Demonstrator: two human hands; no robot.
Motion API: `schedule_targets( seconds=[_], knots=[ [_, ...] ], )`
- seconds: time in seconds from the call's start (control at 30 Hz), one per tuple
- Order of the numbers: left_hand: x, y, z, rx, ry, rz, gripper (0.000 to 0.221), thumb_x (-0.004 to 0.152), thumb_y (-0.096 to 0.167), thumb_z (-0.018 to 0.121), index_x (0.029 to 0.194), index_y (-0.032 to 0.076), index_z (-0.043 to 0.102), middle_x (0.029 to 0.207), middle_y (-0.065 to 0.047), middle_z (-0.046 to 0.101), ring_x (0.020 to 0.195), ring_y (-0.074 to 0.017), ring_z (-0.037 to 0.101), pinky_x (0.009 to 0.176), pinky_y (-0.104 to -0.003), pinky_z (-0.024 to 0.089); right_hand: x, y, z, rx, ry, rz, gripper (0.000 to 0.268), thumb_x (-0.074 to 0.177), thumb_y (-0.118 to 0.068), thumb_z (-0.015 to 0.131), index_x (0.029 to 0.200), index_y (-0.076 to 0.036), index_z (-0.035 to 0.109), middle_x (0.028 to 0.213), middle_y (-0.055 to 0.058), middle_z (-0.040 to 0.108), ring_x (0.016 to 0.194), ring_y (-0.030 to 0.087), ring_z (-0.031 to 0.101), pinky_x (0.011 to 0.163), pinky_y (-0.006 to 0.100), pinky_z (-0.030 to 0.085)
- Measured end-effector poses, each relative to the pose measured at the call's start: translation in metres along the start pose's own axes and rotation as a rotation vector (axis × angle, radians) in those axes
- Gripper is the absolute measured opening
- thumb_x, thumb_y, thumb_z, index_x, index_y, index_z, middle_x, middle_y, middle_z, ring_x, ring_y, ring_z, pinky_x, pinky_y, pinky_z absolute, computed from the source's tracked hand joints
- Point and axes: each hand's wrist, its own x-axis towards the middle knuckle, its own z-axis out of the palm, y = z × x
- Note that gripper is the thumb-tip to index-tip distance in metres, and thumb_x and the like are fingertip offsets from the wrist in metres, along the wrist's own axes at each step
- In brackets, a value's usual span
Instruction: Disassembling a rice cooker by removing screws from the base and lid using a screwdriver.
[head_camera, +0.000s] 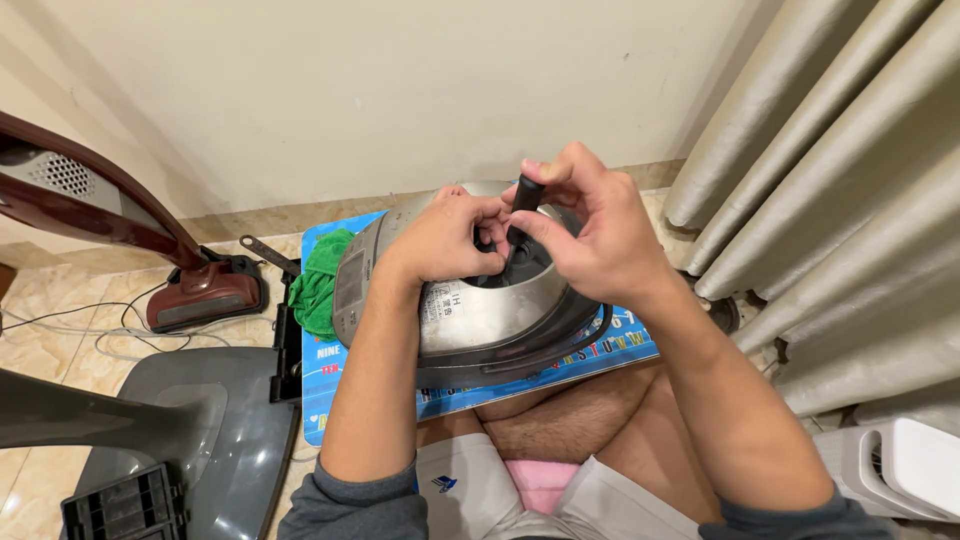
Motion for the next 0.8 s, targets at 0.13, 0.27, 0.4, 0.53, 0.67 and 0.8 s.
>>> schedule_targets(
  seconds=[0.13,0.27,0.4,0.53,0.67,0.8],
  knots=[
    [-0.001,-0.005,0.002,0.001,-0.004,-0.002,0.021,0.074,0.030,0.087,0.089,0.025,0.073,0.074,0.012,0.078,0.079,-0.0082,0.069,0.109,-0.029,0.036,-0.003,0.004,0.006,-0.138,0.056,-0.111,0.025,0.101,0.005,0.088,0.115,0.002,0.067,0.097,0.014,0.085,0.091,0.025,0.087,0.095,0.043,0.069],
    [0.000,-0.008,0.001,0.015,0.015,0.015,0.020,0.075,0.032,0.086,0.086,0.025,0.070,0.072,0.010,0.075,0.079,-0.0087,0.070,0.107,-0.029,0.037,0.000,-0.005,0.013,-0.294,0.118,-0.193,0.022,0.104,-0.002,0.089,0.104,-0.006,0.067,0.084,0.005,0.082,0.077,0.021,0.082,0.085,0.036,0.069],
    [-0.003,0.007,-0.003,-0.005,-0.001,0.010,0.022,0.074,0.026,0.086,0.091,0.022,0.074,0.076,0.009,0.078,0.080,-0.0115,0.072,0.112,-0.031,0.037,0.017,-0.029,-0.003,-0.344,0.059,-0.178,0.024,0.107,-0.010,0.088,0.101,-0.002,0.065,0.088,0.015,0.082,0.086,0.032,0.087,0.082,0.040,0.068],
    [-0.001,-0.005,0.001,-0.014,-0.011,-0.019,0.022,0.074,0.029,0.087,0.092,0.024,0.076,0.077,0.011,0.079,0.082,-0.0095,0.071,0.113,-0.030,0.037,0.044,-0.076,-0.022,-0.550,-0.379,-0.013,0.015,0.108,-0.006,0.073,0.117,0.005,0.067,0.099,0.028,0.081,0.090,0.046,0.083,0.082,0.055,0.066],
    [0.001,-0.007,0.002,0.009,-0.007,-0.023,0.022,0.073,0.031,0.090,0.090,0.023,0.078,0.075,0.006,0.076,0.085,-0.0171,0.067,0.114,-0.033,0.038,0.067,-0.074,-0.030,-0.861,-0.757,0.123,0.027,0.115,-0.028,0.064,0.122,-0.003,0.069,0.099,0.025,0.079,0.097,0.050,0.081,0.087,0.060,0.066],
    [0.000,-0.013,0.006,0.006,0.004,0.002,0.024,0.071,0.033,0.091,0.087,0.023,0.075,0.075,0.009,0.079,0.084,-0.0119,0.072,0.113,-0.031,0.039,0.077,-0.069,-0.029,-0.886,-0.792,0.130,0.025,0.115,-0.027,0.066,0.116,-0.003,0.067,0.094,0.024,0.078,0.092,0.051,0.080,0.083,0.061,0.066]
  ],
)
